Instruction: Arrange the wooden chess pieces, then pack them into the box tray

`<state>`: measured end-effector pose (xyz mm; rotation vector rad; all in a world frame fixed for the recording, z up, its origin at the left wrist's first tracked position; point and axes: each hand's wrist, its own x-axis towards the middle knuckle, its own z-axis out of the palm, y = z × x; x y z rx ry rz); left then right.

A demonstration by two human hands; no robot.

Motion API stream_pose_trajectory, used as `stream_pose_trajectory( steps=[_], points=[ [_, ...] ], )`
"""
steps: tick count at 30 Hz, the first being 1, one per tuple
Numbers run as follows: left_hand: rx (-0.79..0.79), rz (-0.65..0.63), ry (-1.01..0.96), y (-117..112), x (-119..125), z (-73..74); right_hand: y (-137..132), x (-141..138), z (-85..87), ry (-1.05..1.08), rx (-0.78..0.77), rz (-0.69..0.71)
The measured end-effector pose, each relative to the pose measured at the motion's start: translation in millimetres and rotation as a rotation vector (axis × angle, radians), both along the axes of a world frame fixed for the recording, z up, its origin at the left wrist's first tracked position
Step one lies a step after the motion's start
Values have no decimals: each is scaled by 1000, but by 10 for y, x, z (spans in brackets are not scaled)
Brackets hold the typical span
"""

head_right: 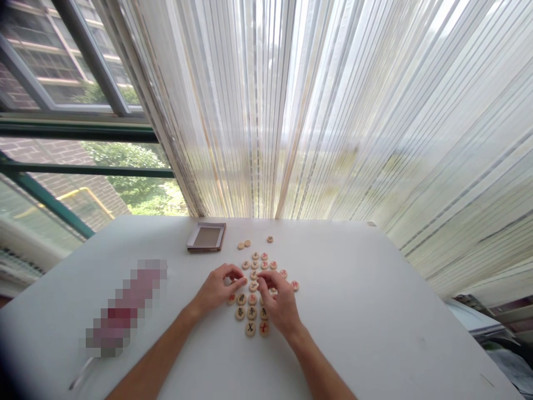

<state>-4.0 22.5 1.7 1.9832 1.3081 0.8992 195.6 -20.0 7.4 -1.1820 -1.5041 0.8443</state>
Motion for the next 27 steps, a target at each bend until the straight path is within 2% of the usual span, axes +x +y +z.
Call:
stream_pose_trajectory(
  steps=[11,27],
  points=[
    [48,0,109,-5,14,-58,-17,7,3,-28,13,-5],
    [91,-27,92,34,-24,-104,9,30,-39,-123,77,-4]
  ],
)
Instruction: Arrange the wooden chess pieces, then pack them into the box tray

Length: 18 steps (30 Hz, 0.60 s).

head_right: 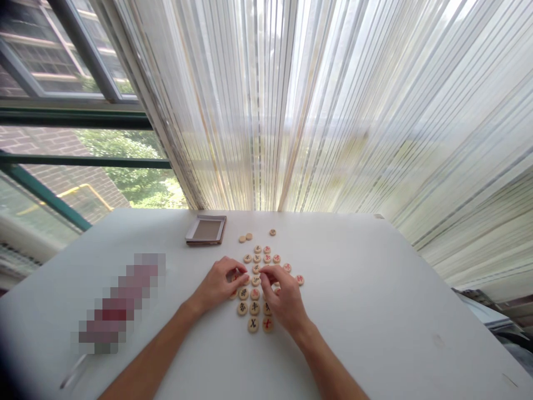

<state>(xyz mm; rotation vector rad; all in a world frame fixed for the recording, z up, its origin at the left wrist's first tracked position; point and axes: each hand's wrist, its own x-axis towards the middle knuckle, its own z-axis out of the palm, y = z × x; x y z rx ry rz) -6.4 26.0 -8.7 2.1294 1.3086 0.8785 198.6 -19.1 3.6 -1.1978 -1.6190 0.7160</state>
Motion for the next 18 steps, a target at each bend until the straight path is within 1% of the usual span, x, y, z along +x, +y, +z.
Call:
stream_pose_trajectory(
  steps=[3,9,13,18],
  points=[
    [-22,-5,-43,15,-25,-11,-1,9,14,-71,60,21],
    [-5,-44,-12,32,-42,-21,-9,30,50,-304,226,195],
    [-10,-50,-15,42,-35,-28,-26,29,29,-439,230,209],
    [-69,-12,-126,93,-100,-43,-64,-18,31,-548,214,266]
  ],
)
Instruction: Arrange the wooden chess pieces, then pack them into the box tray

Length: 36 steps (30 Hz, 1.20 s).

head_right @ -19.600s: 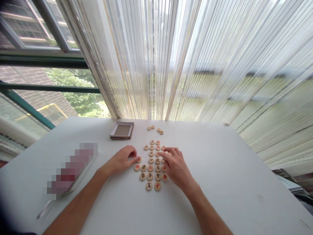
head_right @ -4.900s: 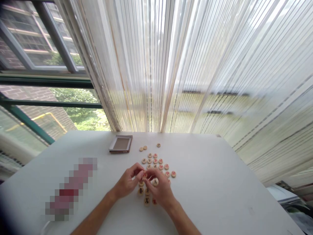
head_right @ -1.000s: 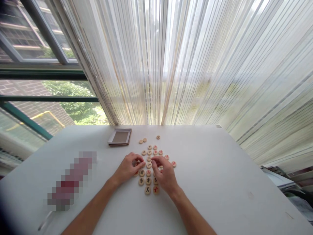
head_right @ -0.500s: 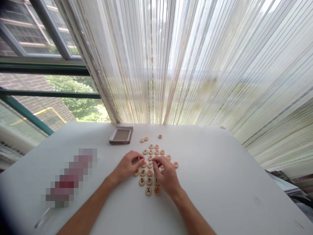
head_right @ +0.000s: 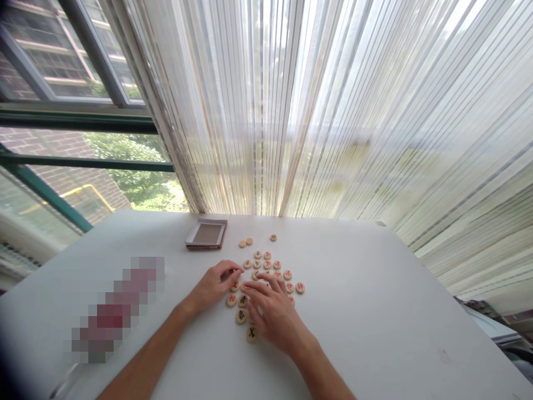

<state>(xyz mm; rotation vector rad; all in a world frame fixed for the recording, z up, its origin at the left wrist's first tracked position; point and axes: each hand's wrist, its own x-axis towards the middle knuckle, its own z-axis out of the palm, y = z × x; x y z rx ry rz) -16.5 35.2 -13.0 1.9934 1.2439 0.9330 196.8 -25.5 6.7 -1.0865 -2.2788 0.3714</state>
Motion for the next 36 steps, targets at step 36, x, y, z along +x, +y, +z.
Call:
stream_pose_trajectory(
  steps=[36],
  points=[
    [-70,-112,96,42,-195,7,18,7,-54,-60,-14,-7]
  ],
)
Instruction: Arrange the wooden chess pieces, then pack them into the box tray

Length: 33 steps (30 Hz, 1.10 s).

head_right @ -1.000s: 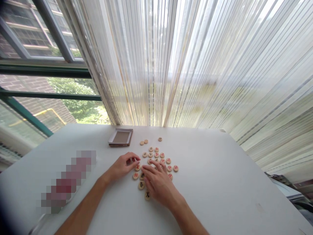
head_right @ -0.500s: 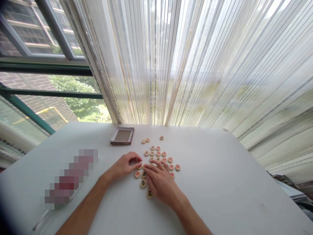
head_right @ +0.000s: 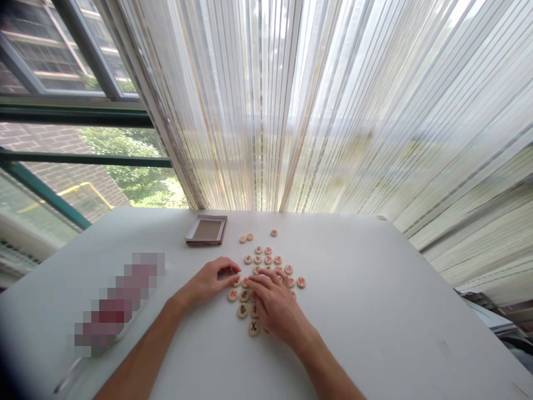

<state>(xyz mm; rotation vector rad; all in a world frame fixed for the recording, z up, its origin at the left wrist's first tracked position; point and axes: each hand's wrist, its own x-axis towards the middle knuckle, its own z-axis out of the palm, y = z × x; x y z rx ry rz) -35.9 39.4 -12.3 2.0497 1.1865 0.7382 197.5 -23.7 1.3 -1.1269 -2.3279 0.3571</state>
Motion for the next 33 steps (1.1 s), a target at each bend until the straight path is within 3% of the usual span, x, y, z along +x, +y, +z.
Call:
stream_pose_trajectory(
  steps=[8,13,23,33],
  points=[
    [-19,7,-19,-10,17,33,62,71,-30,34,39,-75],
    [71,-4,13,-38,68,34,61,78,-7,38,44,-124],
    [32,-3,-26,-20,46,26,14,37,-17,-34,24,-16],
    [-11,32,-41,-18,41,27,22,55,-39,-50,43,-20]
  ],
)
